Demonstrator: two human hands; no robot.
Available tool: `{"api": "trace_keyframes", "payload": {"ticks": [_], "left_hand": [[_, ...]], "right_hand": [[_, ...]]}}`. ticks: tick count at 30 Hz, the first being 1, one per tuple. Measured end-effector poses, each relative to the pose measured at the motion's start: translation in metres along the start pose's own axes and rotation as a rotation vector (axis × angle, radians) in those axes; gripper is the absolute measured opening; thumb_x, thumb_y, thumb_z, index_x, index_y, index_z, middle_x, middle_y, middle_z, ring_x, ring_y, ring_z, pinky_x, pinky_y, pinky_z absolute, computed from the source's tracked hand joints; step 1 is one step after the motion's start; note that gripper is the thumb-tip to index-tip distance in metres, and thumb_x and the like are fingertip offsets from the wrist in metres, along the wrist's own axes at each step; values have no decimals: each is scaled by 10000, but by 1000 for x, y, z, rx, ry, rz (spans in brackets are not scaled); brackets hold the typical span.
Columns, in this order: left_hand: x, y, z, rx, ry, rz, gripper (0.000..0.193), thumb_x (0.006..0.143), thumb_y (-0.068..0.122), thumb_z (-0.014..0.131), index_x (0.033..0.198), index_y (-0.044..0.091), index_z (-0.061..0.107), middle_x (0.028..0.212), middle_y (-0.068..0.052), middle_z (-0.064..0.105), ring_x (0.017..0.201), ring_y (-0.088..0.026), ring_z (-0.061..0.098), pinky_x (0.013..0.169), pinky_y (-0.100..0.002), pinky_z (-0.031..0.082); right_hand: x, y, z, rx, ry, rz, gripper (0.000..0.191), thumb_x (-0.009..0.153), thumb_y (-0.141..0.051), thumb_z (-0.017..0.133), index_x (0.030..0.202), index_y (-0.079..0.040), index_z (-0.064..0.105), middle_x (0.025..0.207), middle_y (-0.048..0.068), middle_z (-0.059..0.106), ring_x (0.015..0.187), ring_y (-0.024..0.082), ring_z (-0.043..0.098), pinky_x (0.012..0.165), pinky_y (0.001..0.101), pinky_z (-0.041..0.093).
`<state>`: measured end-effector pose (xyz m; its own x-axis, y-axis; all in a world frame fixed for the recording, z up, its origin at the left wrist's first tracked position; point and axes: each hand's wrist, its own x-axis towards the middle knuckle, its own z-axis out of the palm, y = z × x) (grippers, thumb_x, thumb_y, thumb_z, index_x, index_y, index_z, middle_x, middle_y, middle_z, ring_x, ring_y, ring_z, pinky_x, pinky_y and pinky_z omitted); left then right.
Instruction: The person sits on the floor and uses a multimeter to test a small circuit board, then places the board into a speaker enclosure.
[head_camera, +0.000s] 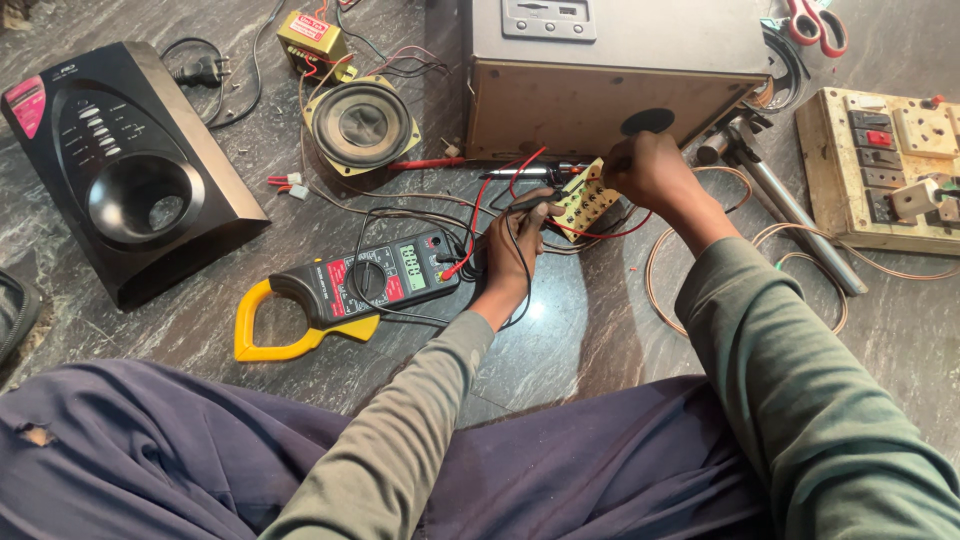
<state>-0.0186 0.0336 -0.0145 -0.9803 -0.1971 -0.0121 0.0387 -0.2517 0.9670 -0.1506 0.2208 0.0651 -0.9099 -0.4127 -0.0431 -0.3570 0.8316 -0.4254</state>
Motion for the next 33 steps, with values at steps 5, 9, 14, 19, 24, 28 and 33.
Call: {"api": "trace_keyframes", "payload": {"ticks": [5, 9, 14, 19, 24, 28, 33], "left_hand": [[0, 0, 0, -23, -10, 30, 325, 1050, 294, 592, 1279, 82, 682, 991, -1, 787, 580, -41, 467, 534, -215, 412], [0, 0, 1, -9, 2, 23, 330, 1042, 290, 598, 1280, 80, 688, 995, -3, 790, 582, -42, 465, 535, -216, 415], [0, 2, 2, -31, 6, 14, 320, 1040, 281, 606, 1273, 76, 686, 995, -4, 791, 576, -48, 455, 527, -220, 409], [-1, 4, 2, 7, 3, 14, 339, 1042, 303, 599, 1284, 83, 684, 992, 4, 791, 586, -45, 457, 544, -214, 418], [0, 4, 2, 12, 8, 11, 346, 1037, 313, 600, 1279, 82, 687, 992, 0, 791, 585, -46, 458, 543, -216, 419], [1, 3, 3, -40, 12, -4, 341, 1031, 313, 612, 1261, 74, 691, 998, -12, 791, 579, -49, 458, 535, -224, 419], [2, 1, 3, -82, 8, -7, 331, 1032, 306, 615, 1253, 70, 684, 1009, -19, 790, 573, -50, 455, 540, -222, 423]], "right_hand": [[1, 4, 2, 5, 16, -19, 163, 784, -90, 757, 928, -27, 799, 873, 185, 762, 818, 303, 754, 772, 383, 584], [3, 6, 3, -5, 17, -24, 169, 786, -89, 755, 937, -30, 803, 874, 185, 763, 816, 302, 756, 774, 383, 587], [4, 6, 3, -9, 9, -6, 177, 789, -99, 773, 949, -32, 805, 889, 185, 769, 827, 299, 758, 778, 383, 586], [3, 6, 3, -5, 11, 1, 174, 791, -93, 776, 947, -22, 803, 903, 188, 769, 833, 298, 756, 781, 379, 587], [3, 5, 1, 7, 0, 13, 176, 796, -97, 777, 954, -23, 803, 904, 185, 770, 837, 293, 758, 782, 376, 586], [2, 4, 0, 15, 7, 23, 182, 799, -98, 778, 961, -19, 801, 916, 188, 770, 847, 293, 757, 783, 379, 586], [3, 1, 0, 12, -5, 53, 192, 794, -109, 791, 965, -22, 802, 930, 187, 771, 864, 297, 757, 798, 379, 582]]}}
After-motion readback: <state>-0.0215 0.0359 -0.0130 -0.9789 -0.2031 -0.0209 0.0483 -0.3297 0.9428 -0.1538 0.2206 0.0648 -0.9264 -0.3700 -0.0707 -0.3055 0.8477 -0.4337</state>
